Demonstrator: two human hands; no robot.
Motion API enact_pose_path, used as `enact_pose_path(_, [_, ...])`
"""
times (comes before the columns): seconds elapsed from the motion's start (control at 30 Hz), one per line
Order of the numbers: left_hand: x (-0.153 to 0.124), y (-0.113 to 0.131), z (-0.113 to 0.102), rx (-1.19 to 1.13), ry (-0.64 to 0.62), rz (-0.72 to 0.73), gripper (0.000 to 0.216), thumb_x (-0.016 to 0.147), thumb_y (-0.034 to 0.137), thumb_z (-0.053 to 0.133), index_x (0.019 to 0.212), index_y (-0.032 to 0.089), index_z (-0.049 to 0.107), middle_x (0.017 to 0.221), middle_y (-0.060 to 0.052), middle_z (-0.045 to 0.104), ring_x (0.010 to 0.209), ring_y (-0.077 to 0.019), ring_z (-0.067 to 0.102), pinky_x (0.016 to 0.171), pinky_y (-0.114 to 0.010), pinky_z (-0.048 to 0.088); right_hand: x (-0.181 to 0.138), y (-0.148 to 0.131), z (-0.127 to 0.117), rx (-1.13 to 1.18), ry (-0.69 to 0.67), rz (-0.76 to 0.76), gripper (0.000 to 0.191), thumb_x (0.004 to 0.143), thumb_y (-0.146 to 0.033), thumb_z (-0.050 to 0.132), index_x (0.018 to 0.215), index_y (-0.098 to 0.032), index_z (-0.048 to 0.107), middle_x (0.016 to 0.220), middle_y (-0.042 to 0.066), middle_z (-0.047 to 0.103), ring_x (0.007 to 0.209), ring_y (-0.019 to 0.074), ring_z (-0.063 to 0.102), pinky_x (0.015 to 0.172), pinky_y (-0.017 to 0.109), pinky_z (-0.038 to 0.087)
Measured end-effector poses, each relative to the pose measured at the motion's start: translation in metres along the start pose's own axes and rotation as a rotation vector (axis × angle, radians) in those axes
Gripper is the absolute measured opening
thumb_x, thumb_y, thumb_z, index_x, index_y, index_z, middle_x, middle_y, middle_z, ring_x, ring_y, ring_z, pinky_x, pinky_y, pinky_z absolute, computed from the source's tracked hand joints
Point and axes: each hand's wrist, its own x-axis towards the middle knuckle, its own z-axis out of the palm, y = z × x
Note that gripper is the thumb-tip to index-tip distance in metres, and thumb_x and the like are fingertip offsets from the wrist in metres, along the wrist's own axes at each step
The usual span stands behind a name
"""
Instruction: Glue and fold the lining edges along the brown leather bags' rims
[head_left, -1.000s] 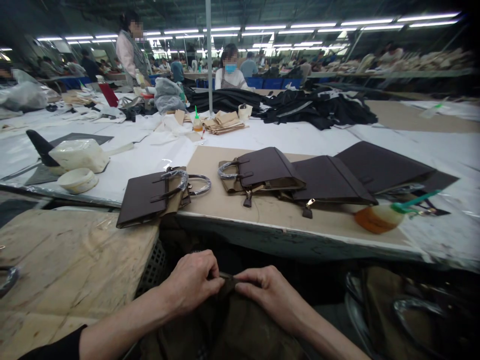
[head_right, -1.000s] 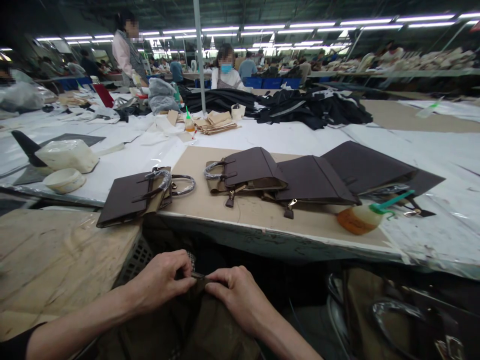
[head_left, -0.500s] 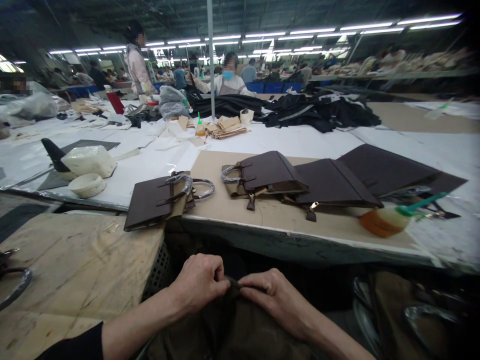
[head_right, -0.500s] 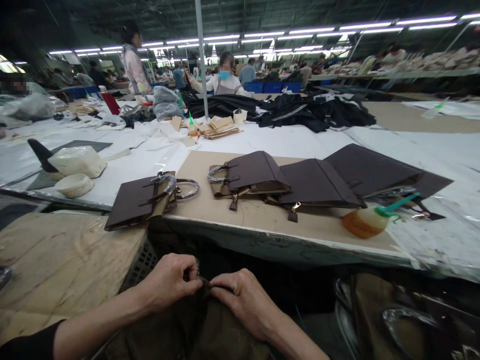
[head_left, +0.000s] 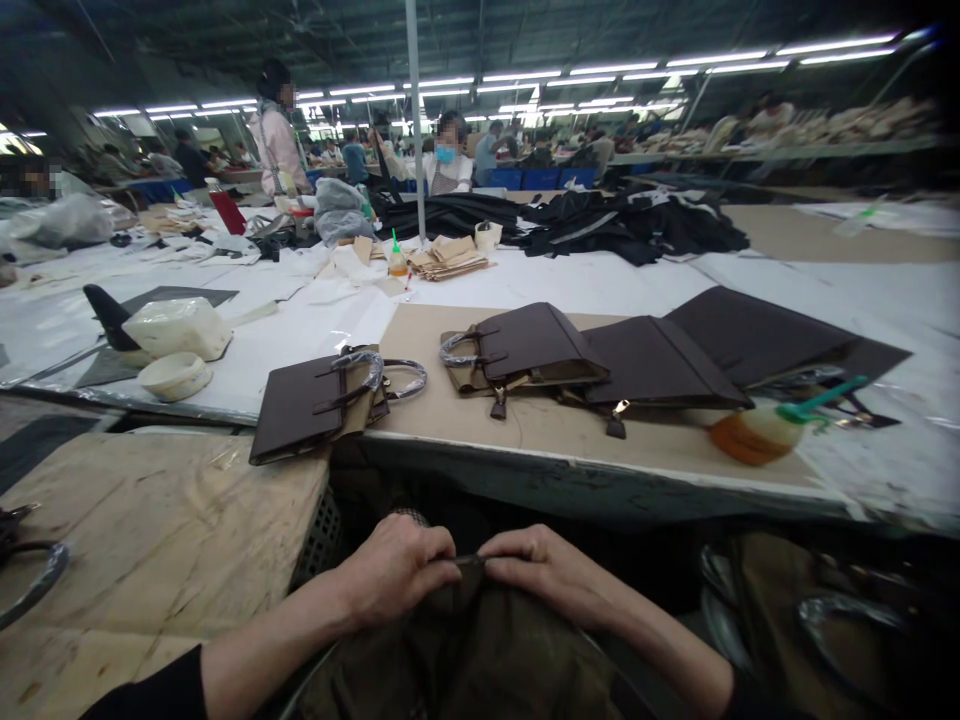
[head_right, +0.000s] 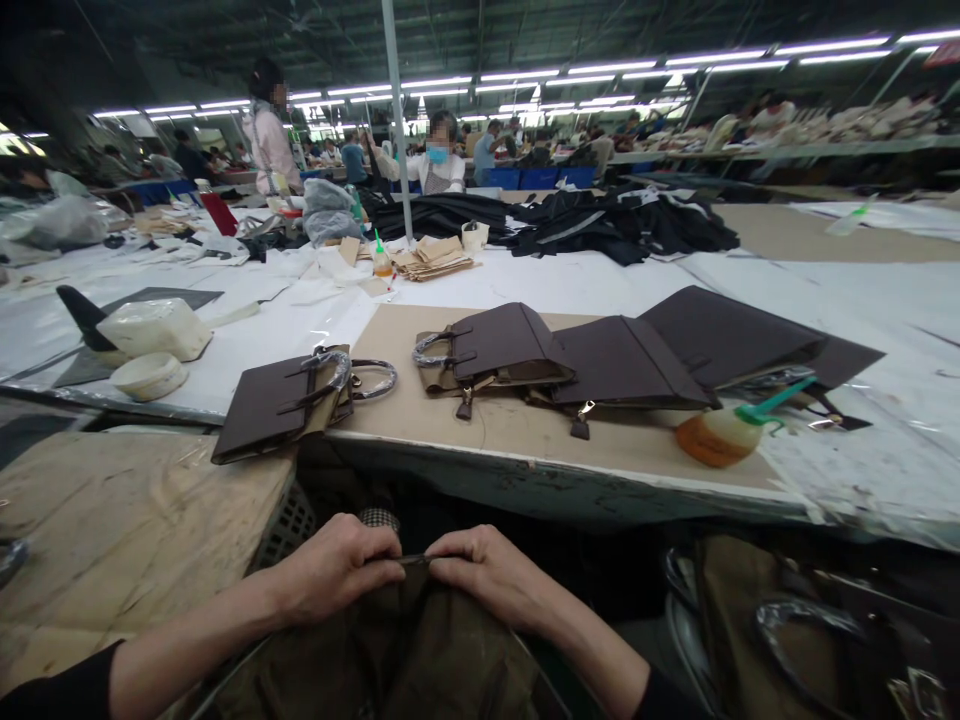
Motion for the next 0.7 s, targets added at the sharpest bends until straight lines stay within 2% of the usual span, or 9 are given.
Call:
enact_pose_path(0.1, [0.002,-0.001,0.002,0.009,-0.007,-0.001,0.023,0.095,0.036,0.055,0.087,0.022,0.072,0.067,0.001,0.064,0.063,-0.0143,0.057,0.057,-0.022,0.032,0.001,-0.015,-0.001,-0.014,-0.102,-0.014,0.030,0.094,-0.032,0.051,0.110,-0.020,0.074,0.102,0.002,0.074,0.093,0.0226,0.065,0.079,0.028,0.048])
enact_pose_path(0.17, [0.002,0.000,0.002,-0.043,-0.013,-0.018,0.022,0.094,0.034,0.057,0.085,0.021,0.072,0.066,0.002,0.062,0.062,-0.0136,0.056,0.057,-0.022,0.032,0.005,-0.027,0.002,-0.031,-0.142,-0.073,0.035,0.088,-0.029,0.061,0.122,-0.023,0.068,0.114,0.001,0.072,0.101,0.0231,0.064,0.086,0.029,0.048])
enact_pose_path(0.23, [0.002,0.001,0.001,-0.114,-0.010,-0.030,0.020,0.092,0.031,0.058,0.082,0.021,0.072,0.065,0.003,0.061,0.063,-0.0131,0.056,0.058,-0.021,0.033,0.012,-0.034,0.008,-0.063,-0.125,-0.137,0.049,0.080,-0.025,0.070,0.128,-0.026,0.063,0.117,0.000,0.070,0.103,0.0226,0.063,0.090,0.028,0.046])
enact_pose_path(0.27, [0.001,0.001,0.000,-0.150,-0.007,-0.043,0.019,0.091,0.031,0.059,0.081,0.021,0.072,0.065,0.003,0.061,0.064,-0.0131,0.056,0.058,-0.021,0.033,0.017,-0.035,0.011,-0.102,-0.100,-0.152,0.047,0.078,-0.024,0.072,0.124,-0.026,0.065,0.112,-0.001,0.071,0.100,0.0217,0.063,0.089,0.027,0.045])
enact_pose_path(0.33, [-0.004,0.000,-0.002,-0.224,-0.006,-0.091,0.017,0.088,0.034,0.063,0.082,0.021,0.072,0.068,0.004,0.062,0.068,-0.0138,0.057,0.059,-0.020,0.034,0.025,-0.033,0.018,-0.206,-0.046,-0.137,0.028,0.079,-0.025,0.070,0.107,-0.023,0.072,0.092,-0.002,0.073,0.086,0.0192,0.064,0.078,0.025,0.045])
enact_pose_path(0.4, [-0.012,-0.001,-0.005,-0.293,-0.027,-0.154,0.019,0.081,0.039,0.072,0.091,0.023,0.072,0.077,0.004,0.067,0.074,-0.0158,0.060,0.061,-0.020,0.037,0.031,-0.028,0.021,-0.280,-0.015,-0.095,0.014,0.079,-0.026,0.069,0.091,-0.020,0.074,0.077,-0.002,0.069,0.074,0.0170,0.061,0.066,0.023,0.042])
enact_pose_path(0.47, [-0.023,-0.003,-0.007,-0.339,-0.054,-0.207,0.036,0.072,0.038,0.079,0.106,0.026,0.070,0.088,0.004,0.071,0.080,-0.0181,0.062,0.066,-0.021,0.040,0.032,-0.025,0.022,-0.286,-0.005,-0.070,0.013,0.076,-0.025,0.071,0.088,-0.019,0.073,0.074,-0.002,0.068,0.071,0.0160,0.059,0.061,0.022,0.039])
enact_pose_path(0.53, [-0.032,-0.006,-0.008,-0.363,-0.054,-0.231,0.043,0.072,0.031,0.078,0.113,0.028,0.067,0.093,0.004,0.072,0.083,-0.0186,0.063,0.072,-0.022,0.042,0.031,-0.023,0.022,-0.267,0.000,-0.058,0.015,0.075,-0.024,0.072,0.088,-0.018,0.073,0.076,-0.002,0.068,0.072,0.0158,0.058,0.061,0.021,0.038])
enact_pose_path(0.7, [-0.039,-0.008,-0.009,-0.387,-0.022,-0.222,0.020,0.080,0.026,0.067,0.099,0.024,0.072,0.086,0.005,0.070,0.082,-0.0166,0.060,0.074,-0.022,0.040,0.028,-0.025,0.025,-0.225,-0.014,-0.043,0.015,0.078,-0.028,0.068,0.086,-0.018,0.075,0.070,-0.003,0.064,0.067,0.0139,0.054,0.059,0.021,0.036])
